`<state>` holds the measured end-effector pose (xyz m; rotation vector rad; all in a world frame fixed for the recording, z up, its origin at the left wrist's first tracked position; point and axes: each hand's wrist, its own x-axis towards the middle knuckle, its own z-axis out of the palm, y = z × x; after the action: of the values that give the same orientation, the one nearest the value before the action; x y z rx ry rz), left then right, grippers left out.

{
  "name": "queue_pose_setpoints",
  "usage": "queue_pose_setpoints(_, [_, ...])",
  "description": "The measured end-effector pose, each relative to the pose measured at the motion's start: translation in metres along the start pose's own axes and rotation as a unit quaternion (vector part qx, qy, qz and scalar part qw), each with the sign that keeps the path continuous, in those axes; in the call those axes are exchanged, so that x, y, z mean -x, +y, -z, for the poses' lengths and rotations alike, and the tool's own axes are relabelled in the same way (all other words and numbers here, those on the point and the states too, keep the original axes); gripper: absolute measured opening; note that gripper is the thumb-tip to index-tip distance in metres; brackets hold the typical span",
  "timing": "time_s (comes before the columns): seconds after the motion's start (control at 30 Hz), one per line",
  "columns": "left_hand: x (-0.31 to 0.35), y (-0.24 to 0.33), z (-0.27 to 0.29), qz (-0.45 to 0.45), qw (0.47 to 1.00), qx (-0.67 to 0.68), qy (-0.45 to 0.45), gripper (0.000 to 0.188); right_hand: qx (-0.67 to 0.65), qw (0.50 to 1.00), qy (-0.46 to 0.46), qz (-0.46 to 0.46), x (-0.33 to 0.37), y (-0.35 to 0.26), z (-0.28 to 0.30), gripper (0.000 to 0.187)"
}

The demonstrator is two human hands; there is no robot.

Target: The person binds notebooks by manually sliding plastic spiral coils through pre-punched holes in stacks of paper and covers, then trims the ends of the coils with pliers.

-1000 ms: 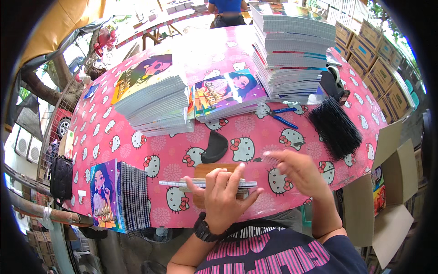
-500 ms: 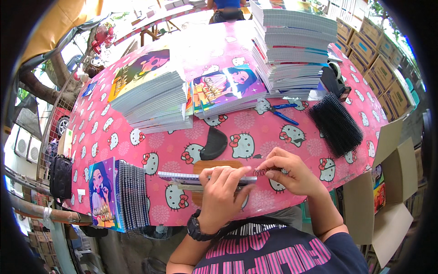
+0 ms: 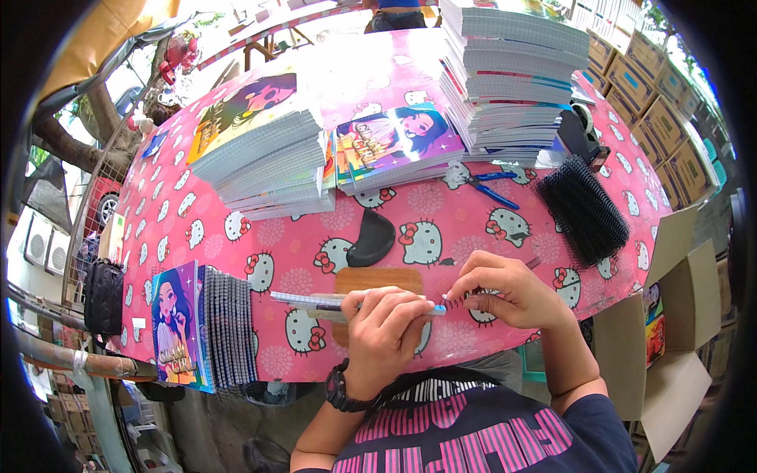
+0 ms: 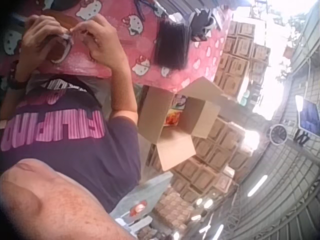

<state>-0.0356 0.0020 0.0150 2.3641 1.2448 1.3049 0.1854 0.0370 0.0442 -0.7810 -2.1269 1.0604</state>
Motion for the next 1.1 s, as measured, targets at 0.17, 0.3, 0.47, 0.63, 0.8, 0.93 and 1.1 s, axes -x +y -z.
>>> queue_pose_setpoints(0.17, [0.011, -0.006, -0.002, -0.058, 0.998, -0.03, 0.012, 0.016, 0.011, 1.0, -0.014, 0.015, 0.0, -0.002, -0.002, 0.023])
queue_pose_setpoints(0.3, [0.015, -0.007, -0.004, -0.049, 0.998, -0.024, 0.033, 0.018, 0.059, 0.996, -0.053, 0.027, 0.004, -0.004, 0.002, 0.023])
queue_pose_setpoints(0.47, [0.001, 0.001, -0.004, 0.007, 1.0, -0.005, 0.024, 0.021, 0.112, 0.992, -0.059, 0.021, 0.011, 0.002, -0.004, 0.031])
queue_pose_setpoints(0.63, [-0.003, 0.008, -0.007, 0.005, 1.0, -0.015, -0.013, 0.019, 0.132, 0.99, 0.039, -0.008, 0.006, -0.009, -0.013, 0.064])
queue_pose_setpoints(0.8, [0.003, 0.004, -0.002, -0.016, 0.996, -0.057, -0.072, 0.013, 0.005, 0.983, -0.094, -0.158, -0.013, 0.011, 0.002, 0.057])
queue_pose_setpoints(0.93, [-0.005, 0.013, -0.003, -0.021, 0.998, -0.035, -0.04, 0.013, 0.032, 0.997, -0.048, -0.052, -0.063, 0.087, -0.006, 0.063])
queue_pose_setpoints(1.1, [0.003, -0.001, -0.004, -0.009, 0.991, -0.104, -0.089, 0.021, 0.298, 0.952, -0.049, -0.041, -0.119, 0.125, -0.071, 0.083])
